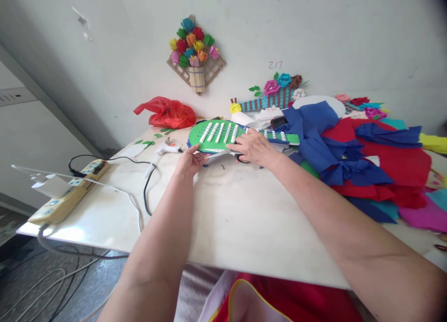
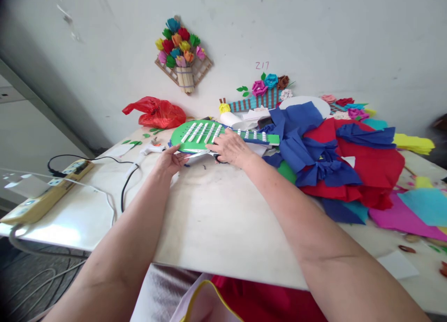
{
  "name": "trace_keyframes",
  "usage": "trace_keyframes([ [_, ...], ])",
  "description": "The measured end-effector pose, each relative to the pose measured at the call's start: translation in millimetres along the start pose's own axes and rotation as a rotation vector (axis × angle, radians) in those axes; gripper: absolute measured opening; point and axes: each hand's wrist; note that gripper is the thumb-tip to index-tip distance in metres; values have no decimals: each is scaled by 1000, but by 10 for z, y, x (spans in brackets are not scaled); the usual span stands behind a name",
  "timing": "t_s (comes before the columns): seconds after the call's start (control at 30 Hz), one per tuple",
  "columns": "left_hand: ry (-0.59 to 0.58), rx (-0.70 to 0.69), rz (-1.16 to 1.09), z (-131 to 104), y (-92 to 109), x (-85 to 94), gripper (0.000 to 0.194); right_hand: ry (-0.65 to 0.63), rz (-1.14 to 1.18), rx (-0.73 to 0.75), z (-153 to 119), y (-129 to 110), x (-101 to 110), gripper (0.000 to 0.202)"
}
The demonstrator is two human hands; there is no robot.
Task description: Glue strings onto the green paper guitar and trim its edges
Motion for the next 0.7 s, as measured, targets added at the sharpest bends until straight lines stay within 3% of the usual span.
trace_keyframes([
  [0.33,42,-10,0,-35,52,-17,11,58,48,7,5,5,9,41],
  [0.7,42,-16,19,-42,84,-10,7,19,19,16,22,-26,65,40],
])
Point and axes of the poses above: each hand's wrist, its own z-axis towards the middle knuckle, its own x-axis out of the back of the hand, y = z × x, and after that the axes turned 9 degrees about y, right-handed
